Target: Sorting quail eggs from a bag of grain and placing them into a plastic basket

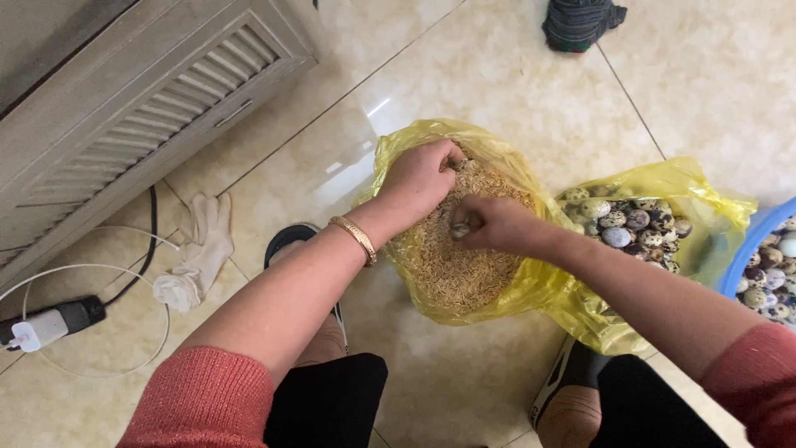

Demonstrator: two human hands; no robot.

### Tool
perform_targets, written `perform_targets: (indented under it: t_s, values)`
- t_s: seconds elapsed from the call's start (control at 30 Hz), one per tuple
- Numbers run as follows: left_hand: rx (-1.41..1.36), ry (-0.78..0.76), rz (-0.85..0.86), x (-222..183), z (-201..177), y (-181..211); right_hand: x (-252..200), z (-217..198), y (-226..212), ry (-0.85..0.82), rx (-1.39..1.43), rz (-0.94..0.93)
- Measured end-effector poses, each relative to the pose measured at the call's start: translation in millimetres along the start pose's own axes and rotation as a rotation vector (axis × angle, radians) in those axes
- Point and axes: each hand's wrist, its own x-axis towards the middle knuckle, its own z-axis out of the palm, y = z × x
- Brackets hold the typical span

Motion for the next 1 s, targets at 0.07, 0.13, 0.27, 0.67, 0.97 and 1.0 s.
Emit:
perform_targets:
  t_s: [0.07, 0.13, 0.27, 0.67, 0.97, 1.0]
  values:
    - [0.000, -0.002, -0.013, -3.7, -3.6, -1.3, -16.8, -9.4, -9.1, -0.049, 0.395, -0.017]
    - [-0.001, -0.007, -0.020, -4.5, -3.6, -2.9, -26.2, -13.7, -5.6, -0.090, 0.791, -0.029]
    - [-0.013, -0.018, -0.060, -8.3, -5.3, -5.7, -27.6, -9.5, 13.2, -0.135, 1.106, -0.123]
    - [0.116, -0.027, 0.003, -23.4, -14.4, 7.5, -131.8, -97.8, 31.5, -0.008, 0.396, 0.375]
    - [0.443, -0.339, 0.318, -85.8, 45.5, 19.3, -150.4, -94.3, 73.3, -0.011, -0.664, 0.598]
    - [0.423, -0.451, 0.270, -96.9, 50.4, 25.3, -153.0, -98.3, 60.0, 0.012, -0.828, 0.551]
